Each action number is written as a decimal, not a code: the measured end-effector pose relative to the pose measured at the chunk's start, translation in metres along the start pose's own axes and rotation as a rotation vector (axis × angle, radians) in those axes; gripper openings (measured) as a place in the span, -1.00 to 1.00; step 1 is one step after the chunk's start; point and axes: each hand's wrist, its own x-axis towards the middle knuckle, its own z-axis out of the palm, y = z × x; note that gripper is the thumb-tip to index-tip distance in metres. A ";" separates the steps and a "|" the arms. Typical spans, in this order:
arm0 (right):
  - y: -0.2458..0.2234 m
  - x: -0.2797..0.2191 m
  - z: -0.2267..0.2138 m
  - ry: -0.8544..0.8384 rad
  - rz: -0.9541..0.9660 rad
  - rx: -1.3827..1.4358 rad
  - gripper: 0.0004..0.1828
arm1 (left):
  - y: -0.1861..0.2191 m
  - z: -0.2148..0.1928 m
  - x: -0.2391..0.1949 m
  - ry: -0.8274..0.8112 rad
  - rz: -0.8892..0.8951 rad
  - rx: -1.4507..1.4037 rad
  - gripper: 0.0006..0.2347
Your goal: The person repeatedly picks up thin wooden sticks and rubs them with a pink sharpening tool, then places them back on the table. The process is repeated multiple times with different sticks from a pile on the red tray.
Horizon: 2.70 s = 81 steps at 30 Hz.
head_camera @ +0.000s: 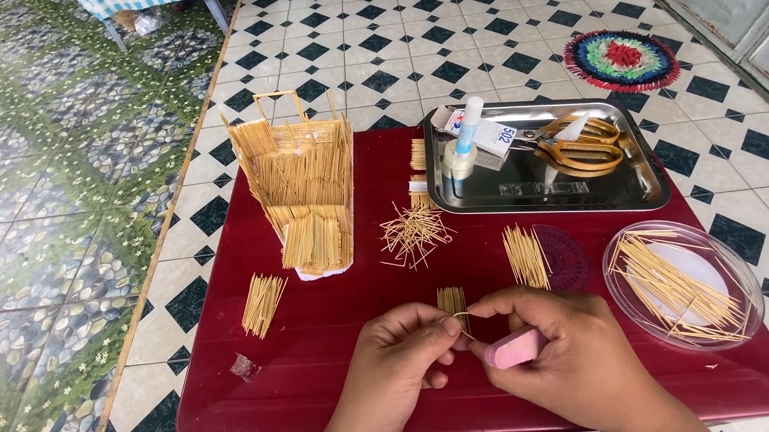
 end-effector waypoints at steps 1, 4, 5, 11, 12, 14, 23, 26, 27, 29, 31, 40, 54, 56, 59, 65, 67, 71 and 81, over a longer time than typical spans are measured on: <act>0.001 0.000 0.001 0.009 -0.030 -0.027 -0.64 | 0.001 0.001 0.000 0.021 -0.005 0.016 -0.93; 0.005 -0.002 0.002 0.015 -0.063 -0.059 -0.65 | 0.004 0.001 -0.002 0.036 -0.010 0.051 -0.93; 0.006 -0.002 0.002 0.011 -0.066 -0.065 -0.65 | 0.005 0.002 -0.002 0.032 -0.009 0.069 -0.93; 0.000 0.000 0.001 0.008 -0.107 -0.020 -0.69 | 0.007 0.002 -0.004 0.026 -0.001 0.144 -0.91; 0.002 0.000 0.001 0.008 -0.108 -0.020 -0.69 | 0.006 0.002 -0.003 0.026 0.000 0.144 -0.91; 0.004 -0.001 0.003 0.047 -0.141 -0.057 -0.73 | 0.004 0.000 -0.002 0.007 0.028 0.140 -0.92; 0.005 -0.003 0.004 0.046 -0.113 -0.036 -0.81 | 0.005 0.002 -0.004 0.006 0.022 0.146 -0.91; 0.005 -0.003 0.005 0.068 -0.073 -0.040 -0.83 | 0.001 0.001 -0.002 0.043 0.102 0.270 -0.91; 0.006 -0.003 0.005 0.068 -0.073 -0.041 -0.83 | -0.002 0.001 -0.001 0.042 0.103 0.271 -0.91; 0.006 -0.003 0.005 0.066 -0.014 -0.038 -0.88 | -0.009 0.000 0.000 0.072 0.489 0.355 -0.90; 0.004 -0.003 0.005 0.072 -0.006 -0.024 -0.89 | -0.008 0.000 -0.002 0.077 0.529 0.389 -0.93; 0.007 -0.002 0.005 0.059 0.046 0.010 -0.93 | -0.012 -0.002 -0.002 0.072 0.782 0.561 -0.92; 0.004 0.008 0.014 0.020 0.837 0.733 -0.85 | -0.008 -0.009 0.001 0.236 1.486 1.201 -0.92; 0.007 0.008 0.015 0.038 0.925 0.853 -0.88 | -0.009 -0.010 0.002 0.206 1.501 1.219 -0.92; 0.008 0.008 0.013 0.016 0.957 0.868 -0.90 | -0.016 -0.009 0.005 0.139 1.407 1.134 -0.93; 0.000 0.011 0.015 0.028 0.941 0.745 -0.85 | -0.028 -0.009 0.011 0.127 1.262 0.978 -0.94; -0.005 0.014 0.008 0.010 0.941 0.677 -0.86 | -0.025 -0.005 0.009 0.139 1.207 0.930 -0.98; 0.005 0.021 -0.005 0.198 0.840 0.615 -0.86 | -0.022 -0.008 0.020 0.280 1.097 0.934 -0.98; 0.000 0.035 -0.044 0.497 0.909 0.512 -0.86 | 0.001 -0.007 0.091 0.594 0.926 1.152 -0.87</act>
